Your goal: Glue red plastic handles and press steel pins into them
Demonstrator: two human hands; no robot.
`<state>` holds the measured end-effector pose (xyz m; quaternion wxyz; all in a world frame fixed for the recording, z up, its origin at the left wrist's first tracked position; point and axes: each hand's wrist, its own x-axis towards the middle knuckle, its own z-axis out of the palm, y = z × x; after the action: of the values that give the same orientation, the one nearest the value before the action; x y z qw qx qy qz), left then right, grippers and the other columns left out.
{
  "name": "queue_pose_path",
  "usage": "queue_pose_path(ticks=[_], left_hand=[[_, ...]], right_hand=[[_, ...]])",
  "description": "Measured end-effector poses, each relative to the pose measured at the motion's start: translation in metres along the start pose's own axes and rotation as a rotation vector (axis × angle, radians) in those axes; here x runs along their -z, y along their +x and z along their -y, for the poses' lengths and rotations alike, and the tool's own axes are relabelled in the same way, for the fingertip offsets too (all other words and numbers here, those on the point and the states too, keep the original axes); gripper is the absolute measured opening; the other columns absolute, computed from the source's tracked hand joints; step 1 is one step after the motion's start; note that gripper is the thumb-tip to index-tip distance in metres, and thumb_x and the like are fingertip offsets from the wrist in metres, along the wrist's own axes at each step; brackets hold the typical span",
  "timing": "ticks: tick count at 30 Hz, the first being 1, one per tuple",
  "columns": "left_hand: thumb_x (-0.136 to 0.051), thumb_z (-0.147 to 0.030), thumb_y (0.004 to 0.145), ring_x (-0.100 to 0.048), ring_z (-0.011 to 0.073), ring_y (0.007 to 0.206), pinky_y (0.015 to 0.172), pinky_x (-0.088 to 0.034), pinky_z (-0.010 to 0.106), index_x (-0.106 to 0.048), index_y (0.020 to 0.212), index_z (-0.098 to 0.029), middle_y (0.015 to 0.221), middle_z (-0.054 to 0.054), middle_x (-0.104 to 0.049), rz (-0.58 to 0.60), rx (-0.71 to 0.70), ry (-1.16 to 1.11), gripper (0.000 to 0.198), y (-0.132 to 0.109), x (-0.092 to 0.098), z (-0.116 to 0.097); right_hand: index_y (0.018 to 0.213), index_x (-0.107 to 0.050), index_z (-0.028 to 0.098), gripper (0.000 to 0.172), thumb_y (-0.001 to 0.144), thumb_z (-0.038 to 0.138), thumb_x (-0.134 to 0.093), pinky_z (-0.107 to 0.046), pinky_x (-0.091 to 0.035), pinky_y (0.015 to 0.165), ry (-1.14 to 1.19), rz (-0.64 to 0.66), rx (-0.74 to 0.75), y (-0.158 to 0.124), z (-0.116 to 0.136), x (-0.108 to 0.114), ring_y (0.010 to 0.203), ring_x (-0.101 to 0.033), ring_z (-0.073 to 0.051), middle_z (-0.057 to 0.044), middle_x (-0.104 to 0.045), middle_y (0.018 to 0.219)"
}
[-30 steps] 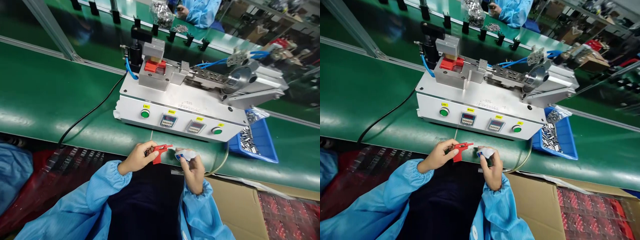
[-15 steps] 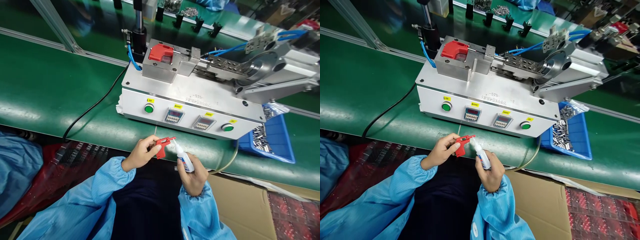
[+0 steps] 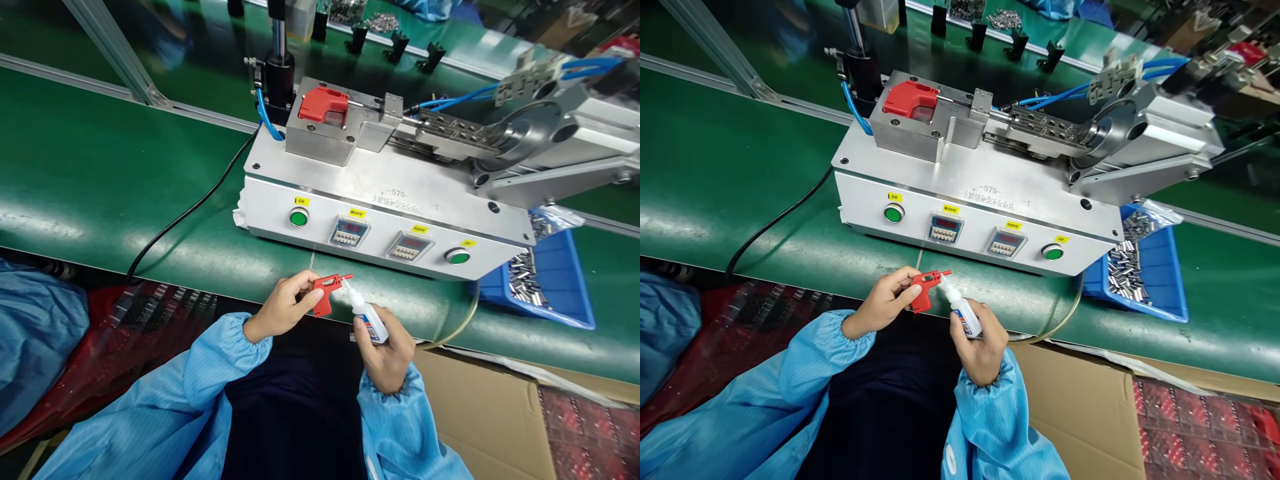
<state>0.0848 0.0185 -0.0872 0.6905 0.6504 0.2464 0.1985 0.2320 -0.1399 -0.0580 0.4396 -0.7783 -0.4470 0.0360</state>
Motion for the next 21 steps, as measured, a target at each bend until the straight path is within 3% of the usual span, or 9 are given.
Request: queue_pose_path(ticks=[6, 12, 21], left_hand=[[-0.058, -0.052, 0.103, -0.055, 0.0124, 0.061, 0.057, -0.046, 0.023, -0.066, 0.1, -0.018, 0.074, 0.0, -0.067, 0.001, -0.015, 0.008, 0.035, 0.0, 0.0, 0.001], [-0.059, -0.049, 0.102, -0.056, 0.0129, 0.061, 0.058, -0.046, 0.023, -0.066, 0.101, -0.018, 0.075, 0.0, -0.067, -0.003, -0.026, 0.047, 0.031, 0.001, 0.001, 0.0], [-0.059, -0.045, 0.102, -0.056, 0.0135, 0.062, 0.059, -0.046, 0.024, -0.066, 0.102, -0.018, 0.075, 0.0, -0.067, -0.003, -0.032, 0.062, 0.027, 0.001, 0.001, -0.001]], right_hand=[[0.104, -0.074, 0.019, 0.031, 0.095, 0.048, -0.07, -0.029, -0.05, 0.057, 0.113, -0.206, -0.179, -0.004, -0.007, 0.004, 0.061, -0.06, -0.016, -0.003, -0.071, 0.083], [0.094, -0.077, 0.019, 0.029, 0.094, 0.048, -0.071, -0.028, -0.045, 0.05, 0.144, -0.093, -0.183, -0.002, -0.002, 0.003, 0.053, -0.054, -0.015, -0.001, -0.067, 0.069], [0.09, -0.077, 0.018, 0.034, 0.093, 0.051, -0.07, -0.028, -0.046, 0.049, 0.134, -0.071, -0.221, -0.001, 0.002, 0.001, 0.051, -0.051, -0.014, -0.001, -0.062, 0.064]])
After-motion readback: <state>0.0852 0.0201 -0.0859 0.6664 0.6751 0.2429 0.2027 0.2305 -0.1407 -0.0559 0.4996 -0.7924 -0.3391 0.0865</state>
